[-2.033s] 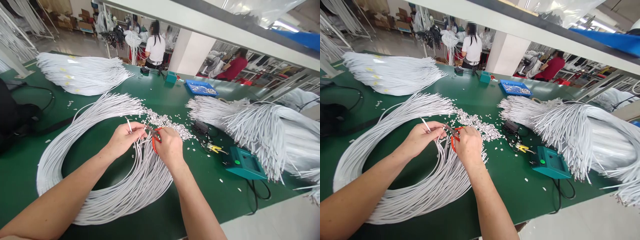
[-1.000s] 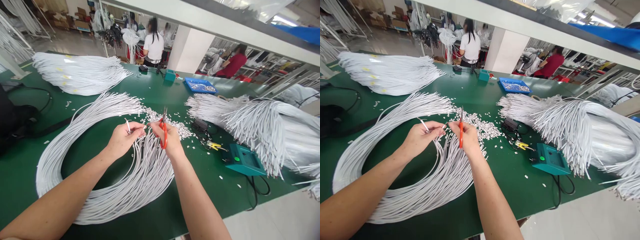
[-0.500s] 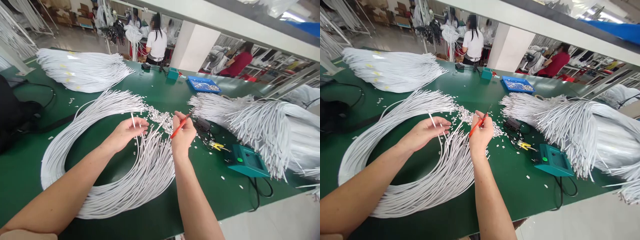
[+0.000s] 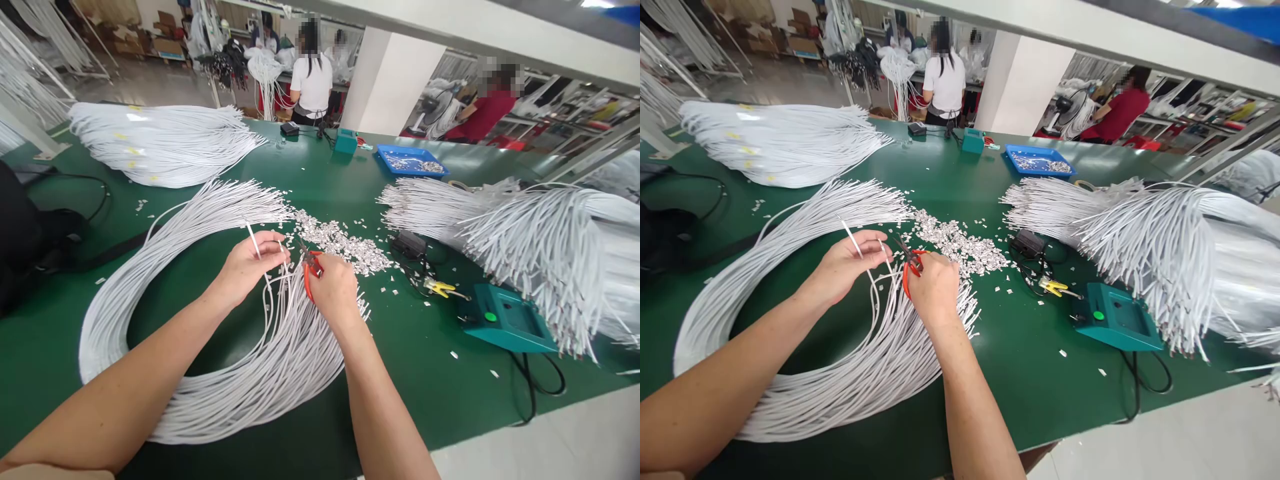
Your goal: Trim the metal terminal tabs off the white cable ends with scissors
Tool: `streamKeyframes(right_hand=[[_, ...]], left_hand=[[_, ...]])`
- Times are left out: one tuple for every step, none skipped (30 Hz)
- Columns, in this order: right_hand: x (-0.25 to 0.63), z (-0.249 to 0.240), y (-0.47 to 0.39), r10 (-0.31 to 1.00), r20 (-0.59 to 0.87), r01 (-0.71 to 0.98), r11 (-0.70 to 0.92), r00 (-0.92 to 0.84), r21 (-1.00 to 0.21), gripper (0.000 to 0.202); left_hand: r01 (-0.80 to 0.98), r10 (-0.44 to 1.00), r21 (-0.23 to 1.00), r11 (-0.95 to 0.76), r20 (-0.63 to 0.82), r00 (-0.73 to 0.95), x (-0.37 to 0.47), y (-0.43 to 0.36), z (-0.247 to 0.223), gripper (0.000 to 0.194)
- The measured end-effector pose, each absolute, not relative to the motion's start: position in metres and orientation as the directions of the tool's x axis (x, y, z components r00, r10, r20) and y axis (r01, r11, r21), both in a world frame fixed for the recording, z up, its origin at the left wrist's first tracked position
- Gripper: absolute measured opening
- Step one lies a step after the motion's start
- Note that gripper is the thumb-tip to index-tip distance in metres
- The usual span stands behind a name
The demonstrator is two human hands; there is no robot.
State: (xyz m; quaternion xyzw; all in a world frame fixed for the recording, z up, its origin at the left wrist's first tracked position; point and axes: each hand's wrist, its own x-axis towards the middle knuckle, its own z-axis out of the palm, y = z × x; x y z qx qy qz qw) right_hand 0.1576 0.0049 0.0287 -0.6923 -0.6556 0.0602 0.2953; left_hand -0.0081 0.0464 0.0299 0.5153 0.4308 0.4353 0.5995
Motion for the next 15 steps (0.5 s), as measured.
streamKeyframes(right_hand=[[0.162, 0.028, 0.004, 0.958, 0.250, 0.856, 0.011, 0.138, -0.516, 0.026], [0.166, 0.027, 0.003, 0.975, 0.180, 0.833, -0.006, 0.127, -0.554, 0.029], [0.169, 0.026, 0.002, 0.990, 0.098, 0.802, -0.021, 0.099, -0.597, 0.032], [0.173, 0.026, 0.002, 0.998, 0.021, 0.765, -0.037, 0.066, -0.643, 0.033], [0.176, 0.026, 0.001, 0.999, -0.032, 0.721, -0.051, 0.040, -0.691, 0.033], [0.178, 0.027, 0.001, 0.998, -0.047, 0.667, -0.058, 0.035, -0.743, 0.030], [0.180, 0.027, 0.001, 0.998, -0.022, 0.602, -0.053, 0.059, -0.797, 0.024], [0.180, 0.029, 0.001, 0.994, 0.032, 0.530, -0.030, 0.109, -0.848, 0.018], [0.179, 0.030, 0.002, 0.981, 0.097, 0.458, 0.010, 0.167, -0.889, 0.013], [0.177, 0.032, 0.002, 0.965, 0.156, 0.395, 0.061, 0.213, -0.917, 0.011], [0.174, 0.033, 0.003, 0.952, 0.196, 0.343, 0.107, 0.236, -0.933, 0.010], [0.170, 0.035, 0.003, 0.946, 0.220, 0.303, 0.143, 0.239, -0.942, 0.010], [0.166, 0.037, 0.003, 0.948, 0.228, 0.271, 0.164, 0.224, -0.948, 0.011], [0.162, 0.038, 0.003, 0.954, 0.225, 0.249, 0.172, 0.200, -0.953, 0.013], [0.158, 0.038, 0.003, 0.960, 0.217, 0.233, 0.173, 0.176, -0.957, 0.014]], left_hand=[[-0.073, 0.967, 0.994, 0.085, -0.065, 0.248, -0.007, 0.046, 0.030, 0.038], [-0.068, 0.968, 0.995, 0.078, -0.059, 0.246, -0.006, 0.046, 0.031, 0.037], [-0.061, 0.968, 0.996, 0.070, -0.053, 0.246, -0.005, 0.045, 0.031, 0.036], [-0.054, 0.967, 0.996, 0.065, -0.049, 0.249, -0.005, 0.044, 0.032, 0.035], [-0.046, 0.965, 0.997, 0.059, -0.046, 0.257, -0.004, 0.043, 0.033, 0.034], [-0.037, 0.962, 0.998, 0.054, -0.042, 0.269, -0.003, 0.042, 0.034, 0.034], [-0.026, 0.958, 0.998, 0.050, -0.040, 0.284, -0.003, 0.041, 0.035, 0.034], [-0.015, 0.953, 0.999, 0.046, -0.039, 0.301, -0.002, 0.039, 0.035, 0.035], [-0.003, 0.948, 0.999, 0.043, -0.040, 0.316, -0.002, 0.038, 0.035, 0.035], [0.008, 0.944, 0.999, 0.041, -0.041, 0.328, -0.002, 0.037, 0.035, 0.035], [0.017, 0.940, 0.999, 0.039, -0.043, 0.338, -0.002, 0.036, 0.035, 0.036], [0.021, 0.938, 0.999, 0.038, -0.043, 0.345, -0.002, 0.036, 0.035, 0.036], [0.022, 0.934, 0.999, 0.036, -0.042, 0.354, -0.002, 0.035, 0.034, 0.037], [0.021, 0.931, 0.999, 0.033, -0.039, 0.363, -0.002, 0.034, 0.034, 0.038], [0.020, 0.926, 0.999, 0.029, -0.035, 0.375, -0.002, 0.033, 0.034, 0.039]])
